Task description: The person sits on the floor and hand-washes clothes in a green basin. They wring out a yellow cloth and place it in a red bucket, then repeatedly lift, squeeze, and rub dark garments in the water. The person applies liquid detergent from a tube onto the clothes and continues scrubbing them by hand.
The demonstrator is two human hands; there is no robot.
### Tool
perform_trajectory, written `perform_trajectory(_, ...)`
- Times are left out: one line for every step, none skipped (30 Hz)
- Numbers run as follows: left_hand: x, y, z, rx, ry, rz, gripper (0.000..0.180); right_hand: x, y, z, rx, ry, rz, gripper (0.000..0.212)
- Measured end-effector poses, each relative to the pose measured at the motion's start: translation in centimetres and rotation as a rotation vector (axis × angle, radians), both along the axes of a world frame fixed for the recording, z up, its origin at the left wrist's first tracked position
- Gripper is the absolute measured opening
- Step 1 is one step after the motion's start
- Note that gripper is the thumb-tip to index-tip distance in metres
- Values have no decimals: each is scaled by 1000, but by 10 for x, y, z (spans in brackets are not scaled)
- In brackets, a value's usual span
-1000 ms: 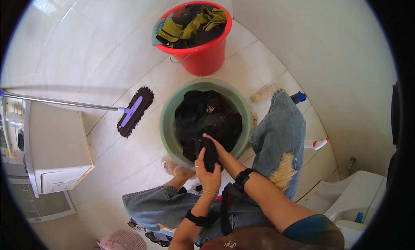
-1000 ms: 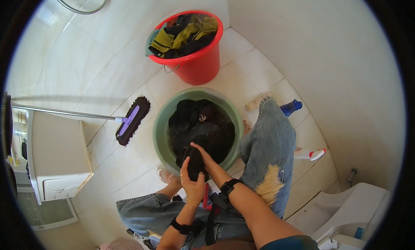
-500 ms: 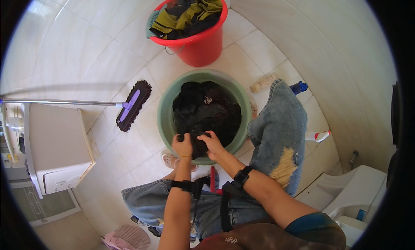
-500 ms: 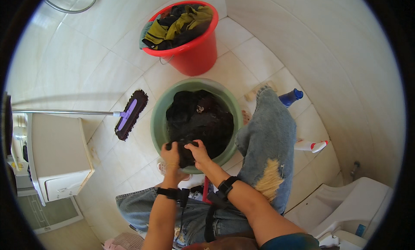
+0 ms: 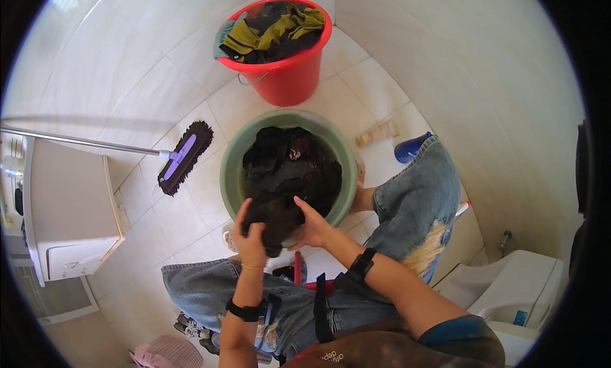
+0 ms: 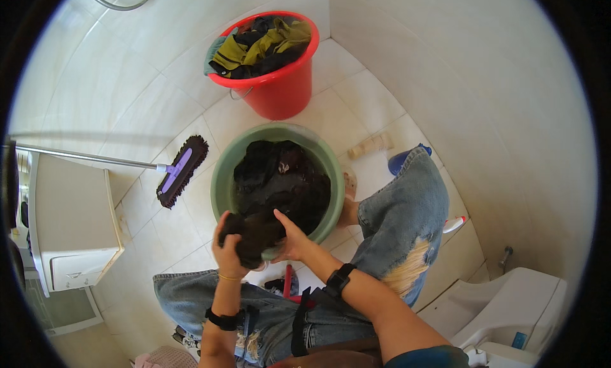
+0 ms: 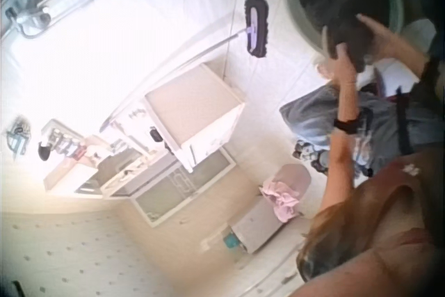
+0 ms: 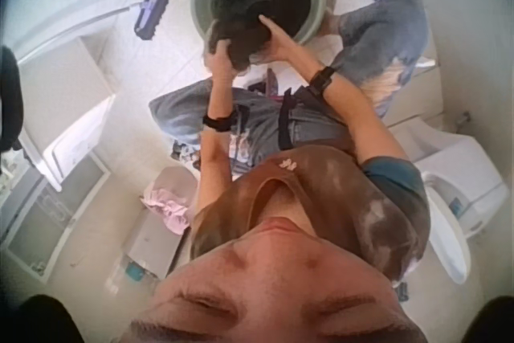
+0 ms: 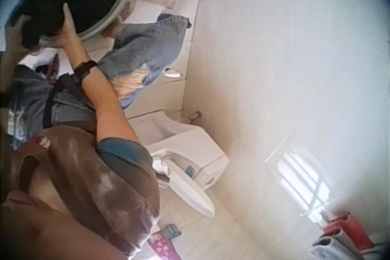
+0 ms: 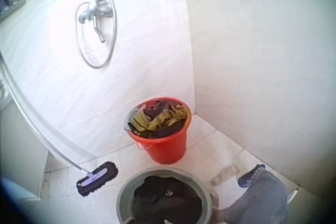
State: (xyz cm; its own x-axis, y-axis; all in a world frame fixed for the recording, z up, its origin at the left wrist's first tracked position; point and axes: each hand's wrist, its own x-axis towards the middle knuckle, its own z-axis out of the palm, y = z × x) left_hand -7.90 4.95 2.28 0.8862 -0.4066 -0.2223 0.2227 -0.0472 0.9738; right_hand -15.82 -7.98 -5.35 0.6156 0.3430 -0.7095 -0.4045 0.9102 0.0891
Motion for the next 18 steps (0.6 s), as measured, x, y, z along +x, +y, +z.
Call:
perform_trajectory(-13, -10, 4, 40, -149, -65, 48, 2, 2, -2, -45, -16, -85, 55)
perform_trajectory(-29, -23, 5, 120, -298, -137, 46, 5, 7, -9, -70, -76, -167, 54)
perform_trajectory(-43, -34, 6, 163, -480, -225, 44, 8, 12, -17, -43, -178, -263, 54)
perform_trajectory(-55, -39, 8, 269, -630, -261, 39, 7, 12, -28, -199, -306, -280, 41)
perform_trajectory(-63, -42, 8, 368, -773, -306, 35, 6, 12, -40, -436, -478, -323, 29)
perform_trajectory(-66, -44, 3, 367, -784, -268, 32, 4, 13, -53, -720, -660, -369, 19)
perform_trajectory(-62, -49, -6, 371, -785, -232, 29, 0, 13, -65, -1125, -814, -306, 17)
perform_trajectory(-59, -51, -17, 374, -787, -204, 27, -4, 12, -75, -1422, -861, -234, 16)
perform_trajectory(-55, -51, -27, 327, -811, -178, 22, -3, 7, -82, -1462, -856, -187, 17)
perform_trajectory(-47, -52, -38, 348, -806, -173, 20, 3, 8, -84, -1090, -802, -258, 15)
perform_trajectory(-40, -51, -49, 365, -804, -168, 19, 9, 9, -82, -490, -666, -432, 14)
perform_trajectory(-32, -49, -60, 358, -749, -125, 19, 15, 9, -77, -131, -527, -549, 13)
perform_trajectory(-21, -44, -72, 440, -723, -71, 23, 9, 13, -66, -399, -406, -532, 15)
perform_trajectory(-7, -38, -82, 537, -559, -28, 25, 16, 24, -55, -482, -274, -540, 15)
perform_trajectory(8, -32, -92, 662, -364, -2, 27, 18, 31, -43, -512, -15, -498, 23)
perform_trajectory(22, -24, -102, 556, -166, 5, 30, 23, 35, -35, -746, 2, -354, 29)
perform_trajectory(36, -13, -110, 515, 74, -4, 33, 25, 36, -28, -939, -17, -216, 35)
perform_trajectory(37, -12, -123, 485, 62, -13, 33, 23, 33, -23, -1063, -149, 28, 52)
